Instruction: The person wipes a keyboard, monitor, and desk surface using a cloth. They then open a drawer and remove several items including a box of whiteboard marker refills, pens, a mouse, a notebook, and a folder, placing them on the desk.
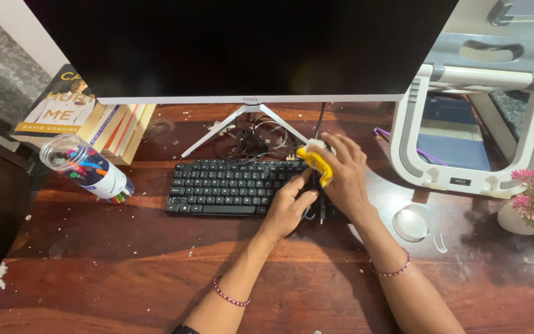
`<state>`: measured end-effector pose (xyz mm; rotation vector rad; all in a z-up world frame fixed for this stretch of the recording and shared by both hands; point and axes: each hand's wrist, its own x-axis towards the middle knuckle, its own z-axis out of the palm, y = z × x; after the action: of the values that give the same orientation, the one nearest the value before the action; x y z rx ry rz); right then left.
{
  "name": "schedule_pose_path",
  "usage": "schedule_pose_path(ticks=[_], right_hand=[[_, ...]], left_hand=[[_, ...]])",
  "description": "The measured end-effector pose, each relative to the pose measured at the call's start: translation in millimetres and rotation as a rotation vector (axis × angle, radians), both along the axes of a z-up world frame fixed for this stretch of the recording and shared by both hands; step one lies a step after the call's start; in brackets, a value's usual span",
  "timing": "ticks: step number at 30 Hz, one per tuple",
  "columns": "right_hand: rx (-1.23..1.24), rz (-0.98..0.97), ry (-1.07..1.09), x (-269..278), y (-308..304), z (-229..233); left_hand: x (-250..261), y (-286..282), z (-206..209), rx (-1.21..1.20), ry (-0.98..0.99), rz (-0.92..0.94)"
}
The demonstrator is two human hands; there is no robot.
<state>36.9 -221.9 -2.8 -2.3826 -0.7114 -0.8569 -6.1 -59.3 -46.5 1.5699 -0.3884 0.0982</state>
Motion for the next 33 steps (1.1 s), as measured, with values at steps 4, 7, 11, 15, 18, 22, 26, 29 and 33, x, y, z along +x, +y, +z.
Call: schedule_pose_path(ticks=[4,7,11,15,18,22,26,29,33], right_hand=[[0.348,-0.161,0.062,19.1,-15.9,-19.0],[0.514,-0.238,0.199,28.0,-32.5,-23.7],[0.735,-0.119,0.224,23.0,-27.6,-27.2],[0.61,-0.01,0.182,1.8,5.7,-30.0],[0.429,0.119,0.145,-9.8,12.6,-28.7],[0.483,0.165,0.378,-4.8,2.0,-25.8],[0.749,0.079,0.418,4.1,-10.0,-16.4],[0.549,0.099,0.205,1.6,-12.5,-6.3],[0.218,0.261,0.107,-4.3,-1.8,1.5]], left_hand=[[-0.7,-1.0,0.2,-0.1,0.135,-0.045],[1.4,0.3,0.8,-0.229,0.15,-0.102],[2.6,0.1,-2.8,-0.29,0.136,-0.132],[4.4,1.5,-1.9,-0.302,0.158,-0.073],[6.0,7.9,1.6,-0.417,0.228,-0.04],[5.9,9.9,3.1,-0.424,0.179,-0.06],[4.1,8.7,1.6,-0.418,0.335,-0.106],[3.0,11.1,0.8,-0.37,0.324,-0.148],[2.9,14.1,4.5,-0.16,0.077,-0.113]])
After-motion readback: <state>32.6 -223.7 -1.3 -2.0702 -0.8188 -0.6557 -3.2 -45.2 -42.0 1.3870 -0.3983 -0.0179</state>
